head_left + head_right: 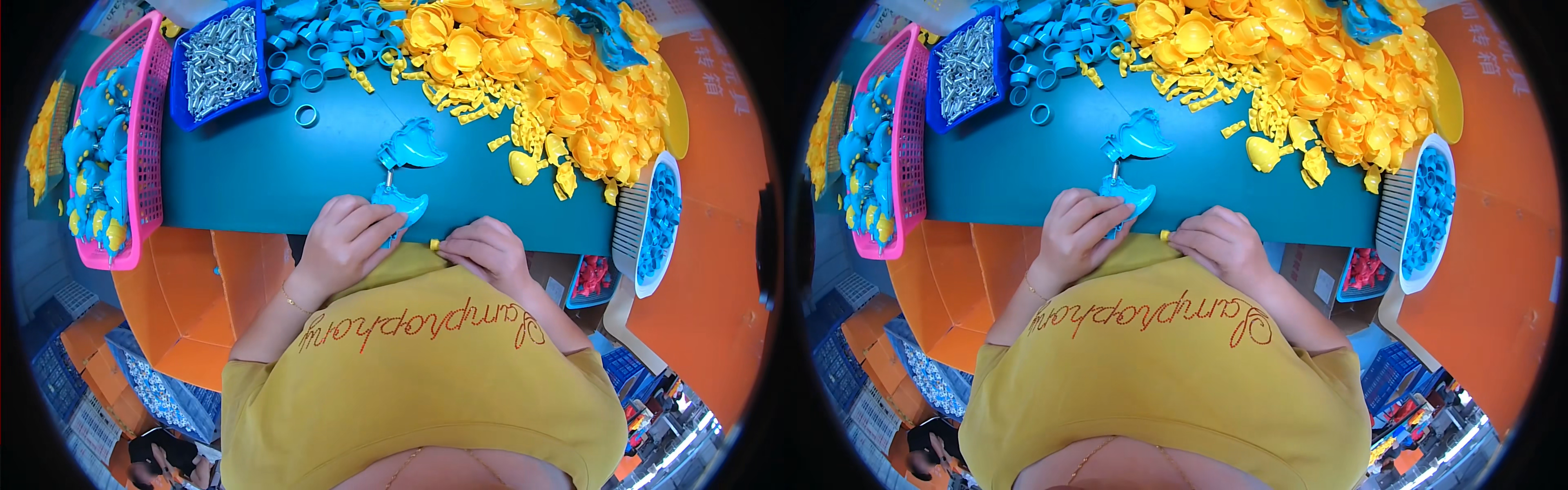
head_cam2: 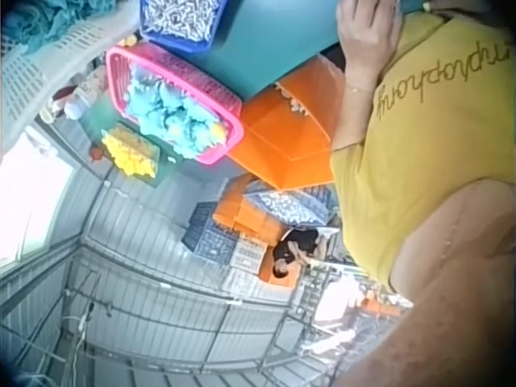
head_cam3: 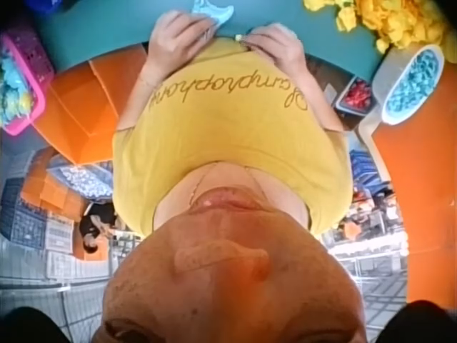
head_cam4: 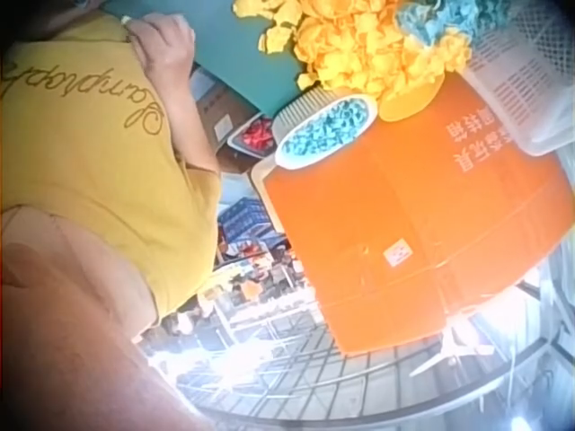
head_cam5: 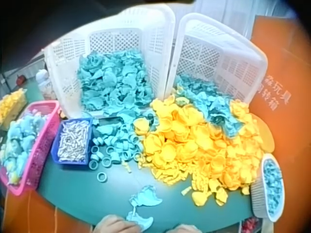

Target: Assembling small blue plastic dinosaur toys by inserting yellow components into the body.

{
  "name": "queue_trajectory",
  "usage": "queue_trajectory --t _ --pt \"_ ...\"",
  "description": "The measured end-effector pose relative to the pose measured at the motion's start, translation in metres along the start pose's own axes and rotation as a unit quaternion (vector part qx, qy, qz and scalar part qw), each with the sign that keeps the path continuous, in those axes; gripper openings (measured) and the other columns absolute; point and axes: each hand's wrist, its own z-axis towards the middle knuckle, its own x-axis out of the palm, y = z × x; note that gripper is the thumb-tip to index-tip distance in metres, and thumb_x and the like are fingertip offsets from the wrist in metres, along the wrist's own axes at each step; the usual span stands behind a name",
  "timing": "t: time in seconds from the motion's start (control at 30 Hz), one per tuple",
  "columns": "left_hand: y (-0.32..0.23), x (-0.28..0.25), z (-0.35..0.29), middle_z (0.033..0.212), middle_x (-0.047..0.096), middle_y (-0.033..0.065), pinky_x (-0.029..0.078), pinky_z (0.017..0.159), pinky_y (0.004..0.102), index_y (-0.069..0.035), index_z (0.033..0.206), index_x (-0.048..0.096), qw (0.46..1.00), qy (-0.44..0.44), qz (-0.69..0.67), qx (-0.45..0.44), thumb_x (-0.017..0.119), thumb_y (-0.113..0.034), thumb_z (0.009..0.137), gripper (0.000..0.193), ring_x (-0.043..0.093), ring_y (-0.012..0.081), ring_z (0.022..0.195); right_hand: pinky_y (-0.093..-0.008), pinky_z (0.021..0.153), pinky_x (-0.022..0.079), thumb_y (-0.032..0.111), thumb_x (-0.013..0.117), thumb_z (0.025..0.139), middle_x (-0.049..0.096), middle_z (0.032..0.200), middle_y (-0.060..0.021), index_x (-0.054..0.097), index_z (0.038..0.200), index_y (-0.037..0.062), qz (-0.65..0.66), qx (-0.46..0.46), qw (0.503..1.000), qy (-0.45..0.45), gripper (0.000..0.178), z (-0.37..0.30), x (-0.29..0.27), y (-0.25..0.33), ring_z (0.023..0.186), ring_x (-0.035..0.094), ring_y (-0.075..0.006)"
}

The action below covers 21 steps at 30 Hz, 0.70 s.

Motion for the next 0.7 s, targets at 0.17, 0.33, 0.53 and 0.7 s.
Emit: queue_trajectory --t 0.17,0.33,0.53,0.7 --pt "-0.003 0.001 -0.001 0.103 0.072 0.0014 0.053 0.076 0.0376 -0.013 0.106 0.079 1.0 0.008 -0.004 -0.007 0.09 -0.008 0.074 0.035 0.065 0.0244 0.088 -0.0336 0.074 0.055 -0.001 0.082 0.083 0.077 0.096 -0.0096 0.079 0.1 0.0034 0.09 0.079 0.991 -0.057 0.017 0.02 -0.007 0.005 0.088 0.073 -0.0242" --pt "-0.004 0.004 -0.002 0.102 0.072 0.0014 0.053 0.077 0.0374 -0.013 0.106 0.079 1.0 0.007 -0.004 -0.001 0.089 -0.008 0.074 0.034 0.064 0.0239 0.087 -0.0347 0.08 0.055 -0.002 0.081 0.086 0.078 0.099 -0.0101 0.08 0.102 0.0018 0.101 0.045 0.991 -0.075 0.017 0.054 0.001 -0.007 0.09 0.072 -0.0236" --pt "-0.006 0.005 0.001 0.103 0.073 0.0013 0.052 0.076 0.0372 -0.013 0.106 0.079 1.0 0.004 -0.006 -0.004 0.089 -0.008 0.074 0.034 0.064 0.0235 0.087 -0.0359 0.08 0.056 0.004 0.082 0.084 0.079 0.096 -0.0061 0.081 0.101 0.0063 0.091 0.032 0.994 -0.059 0.016 0.061 0.011 -0.009 0.089 0.072 -0.0242" --pt "-0.004 0.004 -0.002 0.109 0.071 0.0017 0.054 0.083 0.0395 -0.009 0.112 0.076 1.0 0.019 -0.003 0.004 0.084 -0.011 0.079 0.034 0.063 0.0229 0.093 -0.0354 0.077 0.055 0.006 0.084 0.083 0.079 0.094 -0.0049 0.081 0.1 0.0079 0.076 0.019 0.994 -0.071 0.017 0.067 0.02 -0.005 0.087 0.071 -0.0236"
